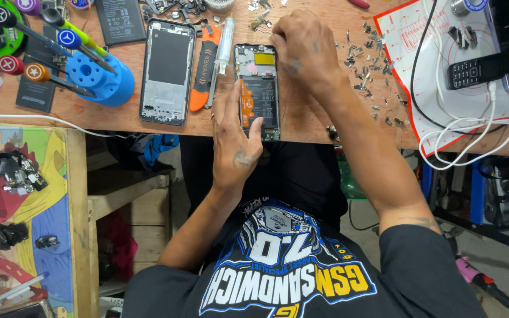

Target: The person is repairing a disassembled smartphone. They handle various small components, including circuit boards and screws, using tools like a screwdriver and tweezers. The person appears to be sorting through parts and attempting to reassemble or fix the device.

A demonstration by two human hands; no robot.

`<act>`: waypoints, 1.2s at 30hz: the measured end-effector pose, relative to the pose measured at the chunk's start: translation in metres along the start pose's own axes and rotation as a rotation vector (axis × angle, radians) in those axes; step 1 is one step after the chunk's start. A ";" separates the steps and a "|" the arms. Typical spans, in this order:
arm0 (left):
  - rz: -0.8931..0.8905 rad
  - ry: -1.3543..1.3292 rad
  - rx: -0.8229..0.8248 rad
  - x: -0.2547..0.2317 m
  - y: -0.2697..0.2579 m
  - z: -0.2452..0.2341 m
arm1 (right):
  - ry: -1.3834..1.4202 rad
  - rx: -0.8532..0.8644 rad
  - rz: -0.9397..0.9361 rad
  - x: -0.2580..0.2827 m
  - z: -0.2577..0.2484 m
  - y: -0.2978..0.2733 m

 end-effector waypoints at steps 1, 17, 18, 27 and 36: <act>0.018 0.011 -0.003 -0.001 0.000 0.000 | -0.033 -0.002 -0.024 0.000 0.003 0.002; 0.009 0.082 -0.036 0.004 -0.009 0.001 | -0.060 0.221 -0.209 0.002 0.014 0.019; 0.009 0.075 -0.039 0.005 -0.009 0.001 | -0.044 0.208 -0.237 0.008 0.007 0.018; -0.053 0.048 -0.016 0.015 -0.007 0.001 | 0.215 0.366 -0.045 0.047 0.003 0.000; -0.130 -0.053 -0.020 0.022 -0.001 -0.007 | 0.061 0.501 0.207 0.060 0.058 -0.001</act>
Point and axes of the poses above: each hand's wrist, its own y-axis towards the middle knuckle, its own z-axis out of the palm, x = y × z, the point moved 10 cm from there along y, towards the middle knuckle, and after that the axes turned 11 degrees about y, right-handed, at the moved point
